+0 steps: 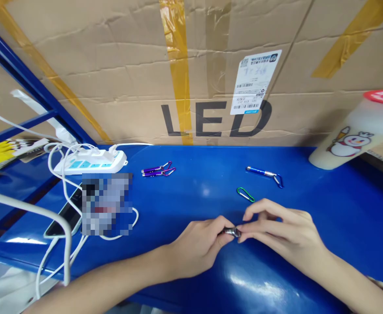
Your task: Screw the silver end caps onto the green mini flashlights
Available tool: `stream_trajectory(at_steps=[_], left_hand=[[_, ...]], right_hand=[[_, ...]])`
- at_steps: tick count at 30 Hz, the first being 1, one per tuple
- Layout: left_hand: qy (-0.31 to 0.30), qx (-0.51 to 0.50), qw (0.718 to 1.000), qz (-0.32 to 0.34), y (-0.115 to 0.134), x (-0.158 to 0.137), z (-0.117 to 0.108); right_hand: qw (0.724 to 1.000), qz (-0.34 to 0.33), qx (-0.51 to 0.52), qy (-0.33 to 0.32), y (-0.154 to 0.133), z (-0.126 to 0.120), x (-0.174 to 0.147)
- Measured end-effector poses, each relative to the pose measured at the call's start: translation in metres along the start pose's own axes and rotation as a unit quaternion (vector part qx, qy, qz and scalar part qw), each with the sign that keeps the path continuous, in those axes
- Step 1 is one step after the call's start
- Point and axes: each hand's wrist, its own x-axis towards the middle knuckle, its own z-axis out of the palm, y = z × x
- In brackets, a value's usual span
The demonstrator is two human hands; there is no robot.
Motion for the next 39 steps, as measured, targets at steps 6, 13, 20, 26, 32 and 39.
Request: stream_trajectory(at_steps=[6,13,20,26,32,39], left_hand=[[0.014,0.012,0.999,0.037,-0.004,-0.001,0.001],[0.060,0.075,0.986,0.133,-0.010,0.003,0.006],[0.095,0.096,0.979,0.150,-0.018,0.004,0.009],[0.128,0.057,0.981,0.135,-0.018,0.002,0.010],[0.131,0.044,0.978,0.156,-0.015,0.003,0.011],[0.135,0.071,0.974,0.169,-0.010,0.004,0.011]], right_hand=[[0.995,0.081,0.065,-0.007,-0.004,0.002,0.004],[0.947,0.260,0.172,-0.078,-0.001,0.008,0.003],[0.904,0.328,0.254,-0.103,0.000,0.018,0.000],[0.886,0.334,0.312,-0.075,-0.005,0.020,0.003],[0.842,0.397,0.353,-0.097,-0.003,0.016,0.004],[0.853,0.368,0.362,-0.076,-0.003,0.009,0.006]])
